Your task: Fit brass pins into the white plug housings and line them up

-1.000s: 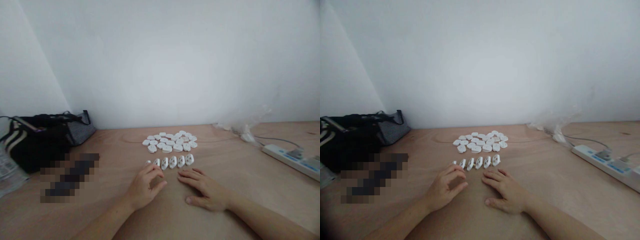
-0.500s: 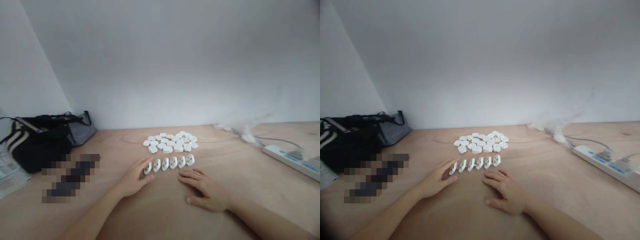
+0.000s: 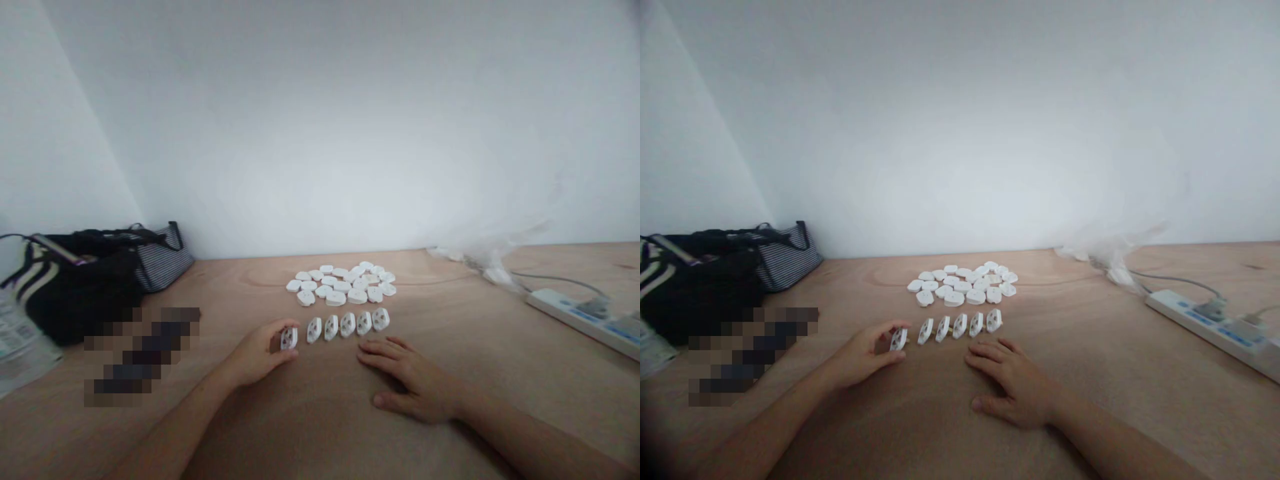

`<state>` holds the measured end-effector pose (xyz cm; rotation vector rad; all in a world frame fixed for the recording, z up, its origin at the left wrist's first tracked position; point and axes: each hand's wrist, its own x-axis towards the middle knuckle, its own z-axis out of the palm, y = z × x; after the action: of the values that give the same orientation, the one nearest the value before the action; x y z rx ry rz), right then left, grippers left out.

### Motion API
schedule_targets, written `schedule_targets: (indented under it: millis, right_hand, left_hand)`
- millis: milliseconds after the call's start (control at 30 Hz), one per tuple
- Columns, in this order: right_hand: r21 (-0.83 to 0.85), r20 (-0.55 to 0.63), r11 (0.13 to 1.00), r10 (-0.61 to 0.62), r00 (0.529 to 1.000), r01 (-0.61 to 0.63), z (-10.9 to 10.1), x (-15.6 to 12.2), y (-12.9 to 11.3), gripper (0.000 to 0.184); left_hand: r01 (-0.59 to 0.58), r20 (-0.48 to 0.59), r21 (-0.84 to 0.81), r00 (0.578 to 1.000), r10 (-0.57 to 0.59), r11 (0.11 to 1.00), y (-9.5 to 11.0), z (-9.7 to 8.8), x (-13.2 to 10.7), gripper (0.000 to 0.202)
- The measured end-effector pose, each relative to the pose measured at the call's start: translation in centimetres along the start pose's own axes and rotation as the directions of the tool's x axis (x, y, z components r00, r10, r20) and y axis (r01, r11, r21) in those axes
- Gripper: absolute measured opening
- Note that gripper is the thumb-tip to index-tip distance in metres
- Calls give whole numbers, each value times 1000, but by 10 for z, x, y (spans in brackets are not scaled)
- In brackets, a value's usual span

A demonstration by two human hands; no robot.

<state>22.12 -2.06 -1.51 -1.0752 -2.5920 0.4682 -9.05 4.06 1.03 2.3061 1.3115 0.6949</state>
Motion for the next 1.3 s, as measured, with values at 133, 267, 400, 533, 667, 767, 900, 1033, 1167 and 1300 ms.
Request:
schedule_targets:
  millis: [133, 267, 400, 533, 667, 767, 900, 1033, 1167, 1300]
  right_hand:
    - [6, -5, 1000, -4, 1000, 4, 0, 0, 0, 63]
    - [16, -21, 1000, -19, 1000, 19, 1, -1, 2, 63]
    - [30, -64, 999, 23, 998, -22, 6, -2, 5, 68]
    - [104, -138, 993, 63, 988, -49, 9, -2, 9, 77]
    - [119, -158, 993, -5, 987, 24, 5, 0, 6, 80]
    - [98, -154, 993, -53, 987, 69, 3, 2, 1, 78]
    - [56, -129, 994, -82, 988, 89, 5, 4, -1, 69]
    - [100, -139, 992, -58, 989, 72, 6, 3, 1, 74]
    - [118, -132, 992, -37, 991, 52, 6, 1, 2, 74]
    - [114, -106, 993, 2, 994, 10, 6, -1, 0, 67]
  left_hand:
    - [-20, -23, -120, 1000, 18, 993, 14, 4, -2, 37]
    - [-32, -7, -386, 999, 32, 922, 38, 37, -5, 34]
    - [-24, -2, -452, 1000, 26, 892, 53, 73, -5, 37]
    - [-54, -42, -317, 998, 43, 947, 60, 80, -2, 41]
    - [-58, -51, -346, 998, 43, 937, 62, 76, 0, 40]
    - [-64, -24, -422, 998, 59, 904, 62, 76, 2, 41]
    - [-55, -11, -468, 998, 57, 882, 61, 77, 1, 43]
    - [-93, -36, -458, 996, 86, 884, 63, 77, -2, 42]
    - [-177, -145, -407, 981, 128, 896, 60, 71, -2, 39]
    - [-151, -228, -363, 971, 70, 919, 39, 50, 5, 38]
